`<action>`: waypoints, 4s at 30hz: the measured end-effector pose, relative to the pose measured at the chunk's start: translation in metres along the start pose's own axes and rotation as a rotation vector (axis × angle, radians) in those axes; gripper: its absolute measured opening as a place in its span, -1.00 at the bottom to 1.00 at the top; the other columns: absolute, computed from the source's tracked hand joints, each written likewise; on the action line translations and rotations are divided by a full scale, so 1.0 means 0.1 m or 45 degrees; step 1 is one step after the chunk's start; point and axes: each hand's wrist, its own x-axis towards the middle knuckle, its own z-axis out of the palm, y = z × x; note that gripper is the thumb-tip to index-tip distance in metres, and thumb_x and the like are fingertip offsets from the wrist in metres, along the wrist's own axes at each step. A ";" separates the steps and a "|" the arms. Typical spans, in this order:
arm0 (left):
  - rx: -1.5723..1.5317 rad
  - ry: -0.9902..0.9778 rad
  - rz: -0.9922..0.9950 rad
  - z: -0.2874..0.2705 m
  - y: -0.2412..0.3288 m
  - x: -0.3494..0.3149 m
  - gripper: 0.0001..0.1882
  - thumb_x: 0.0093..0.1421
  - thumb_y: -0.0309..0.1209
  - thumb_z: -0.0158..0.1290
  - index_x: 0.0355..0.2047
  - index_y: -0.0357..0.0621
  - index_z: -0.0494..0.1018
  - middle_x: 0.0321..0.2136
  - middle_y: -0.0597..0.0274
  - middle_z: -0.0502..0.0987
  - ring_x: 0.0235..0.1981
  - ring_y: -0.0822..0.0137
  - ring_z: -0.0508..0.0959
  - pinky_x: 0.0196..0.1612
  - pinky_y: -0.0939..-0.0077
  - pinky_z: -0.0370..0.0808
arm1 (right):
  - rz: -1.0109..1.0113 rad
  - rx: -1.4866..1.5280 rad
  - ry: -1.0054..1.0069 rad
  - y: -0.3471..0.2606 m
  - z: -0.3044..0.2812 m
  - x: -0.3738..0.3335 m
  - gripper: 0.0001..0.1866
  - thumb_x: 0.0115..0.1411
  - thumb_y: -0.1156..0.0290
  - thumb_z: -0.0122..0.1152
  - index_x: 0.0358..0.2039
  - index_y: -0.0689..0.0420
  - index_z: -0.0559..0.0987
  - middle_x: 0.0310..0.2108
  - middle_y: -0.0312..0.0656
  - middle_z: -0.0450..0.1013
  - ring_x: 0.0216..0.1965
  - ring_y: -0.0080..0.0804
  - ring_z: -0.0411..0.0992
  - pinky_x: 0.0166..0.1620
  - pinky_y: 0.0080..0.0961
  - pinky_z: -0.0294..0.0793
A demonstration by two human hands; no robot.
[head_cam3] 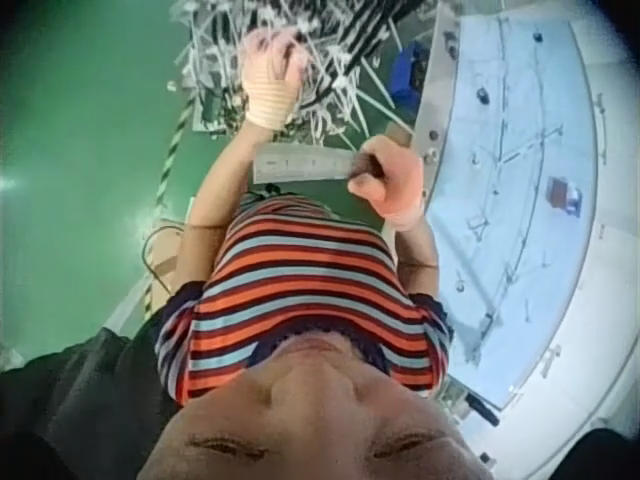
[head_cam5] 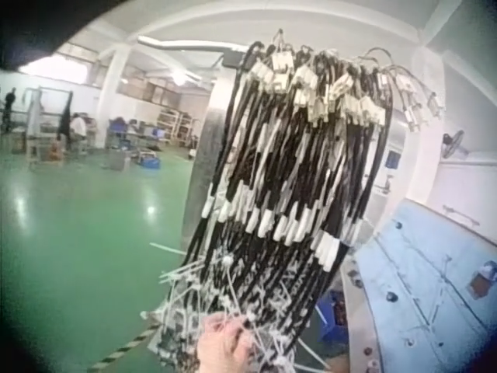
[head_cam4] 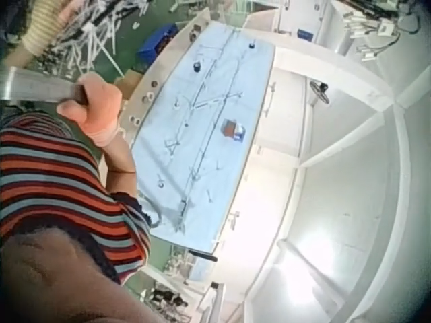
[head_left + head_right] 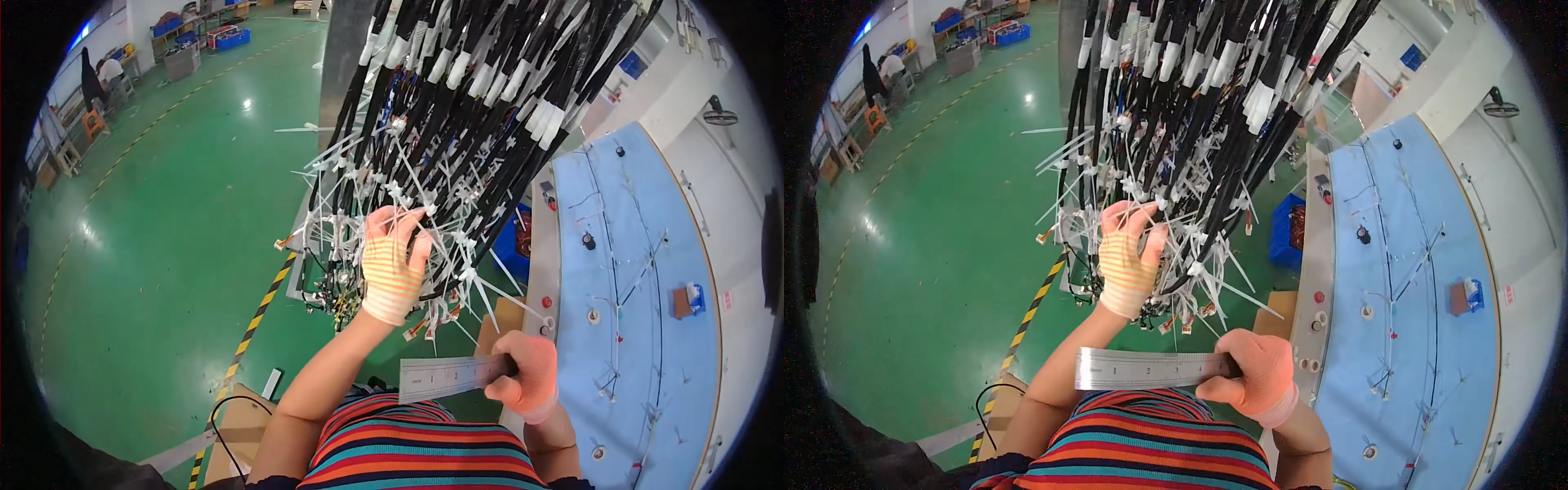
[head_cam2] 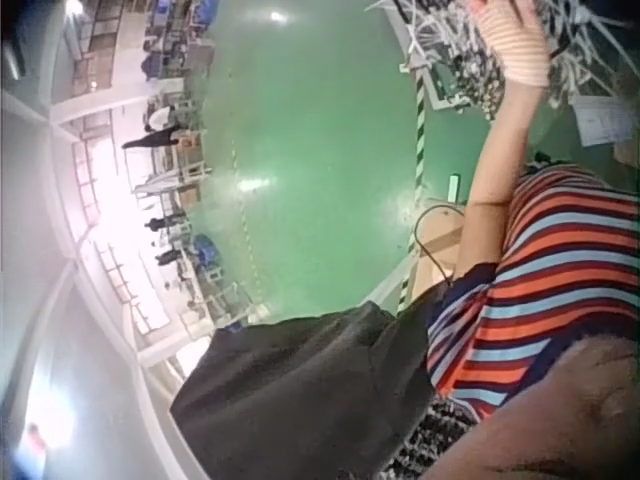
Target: The person is using a ruler to measure and position white cable ties on a large bundle of black wires in a factory setting.
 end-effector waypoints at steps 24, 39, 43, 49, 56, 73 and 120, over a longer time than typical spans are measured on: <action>-0.421 -0.285 -0.119 -0.99 0.84 -0.56 -0.74 0.20 -0.35 -0.07 -0.17 -0.25 0.41 -0.28 0.02 0.49 -0.30 0.09 0.52 -0.19 0.34 0.44 | -0.891 -0.899 0.341 -0.27 0.23 0.60 -0.40 -0.30 -0.21 0.34 -0.73 0.03 0.27 -0.78 -0.35 0.03 -0.81 -0.45 0.07 -0.75 -0.55 0.04; -0.219 -0.300 -0.030 -0.95 0.87 -0.58 -0.71 0.15 -0.31 -0.09 -0.20 -0.22 0.42 -0.47 0.11 0.49 -0.47 0.13 0.50 -0.33 0.34 0.43 | -0.729 -0.575 0.285 -0.20 0.23 0.56 -0.46 -0.27 -0.12 0.33 -0.69 0.05 0.30 -0.77 -0.31 0.17 -0.76 -0.39 0.21 -0.70 -0.52 0.17; -0.043 -0.474 -0.181 -0.99 0.82 -0.42 -0.89 0.19 -0.40 -0.07 -0.40 -0.14 0.40 -0.49 0.20 0.47 -0.51 0.39 0.48 -0.40 0.56 0.41 | -0.826 -0.634 0.213 -0.23 0.20 0.53 -0.46 -0.21 -0.18 0.27 -0.59 0.06 0.37 -0.72 -0.31 0.22 -0.74 -0.41 0.23 -0.68 -0.55 0.19; -0.448 -0.572 -0.345 -0.96 0.51 -0.45 -0.75 0.24 -0.21 -0.06 -0.33 -0.14 0.41 -0.45 0.32 0.47 -0.47 0.49 0.43 -0.40 0.58 0.37 | -0.863 -0.776 0.315 -0.29 0.30 0.69 -0.46 -0.20 -0.19 0.26 -0.59 0.06 0.40 -0.73 -0.32 0.20 -0.76 -0.41 0.24 -0.68 -0.53 0.21; -1.381 -0.639 -1.134 -1.10 0.67 -0.41 -0.31 -0.13 0.00 0.28 -0.10 -0.19 0.38 -0.32 0.28 0.49 -0.40 0.56 0.45 -0.44 0.77 0.33 | -0.893 -0.733 0.291 -0.28 0.36 0.79 -0.42 -0.23 -0.24 0.24 -0.60 0.08 0.41 -0.77 -0.31 0.17 -0.77 -0.39 0.24 -0.69 -0.53 0.21; -1.648 -0.771 -1.311 -1.07 0.81 -0.34 -0.33 -0.03 0.14 0.14 -0.19 -0.23 0.34 -0.73 0.58 0.12 -0.76 0.69 0.03 -0.71 0.74 -0.05 | -0.991 -0.692 0.425 -0.09 0.38 0.95 -0.36 -0.28 -0.31 0.21 -0.65 0.09 0.41 -0.77 -0.33 0.17 -0.78 -0.42 0.21 -0.69 -0.54 0.16; -1.949 -0.678 -1.428 -1.30 0.41 -0.25 -0.64 0.02 -0.18 0.21 -0.27 -0.01 0.34 -0.62 0.42 0.30 -0.73 0.63 0.14 -0.72 0.80 0.02 | -0.710 -0.711 0.432 -0.30 0.65 0.75 -0.48 -0.18 -0.13 0.25 -0.60 0.10 0.34 -0.72 -0.30 0.23 -0.73 -0.35 0.27 -0.66 -0.51 0.22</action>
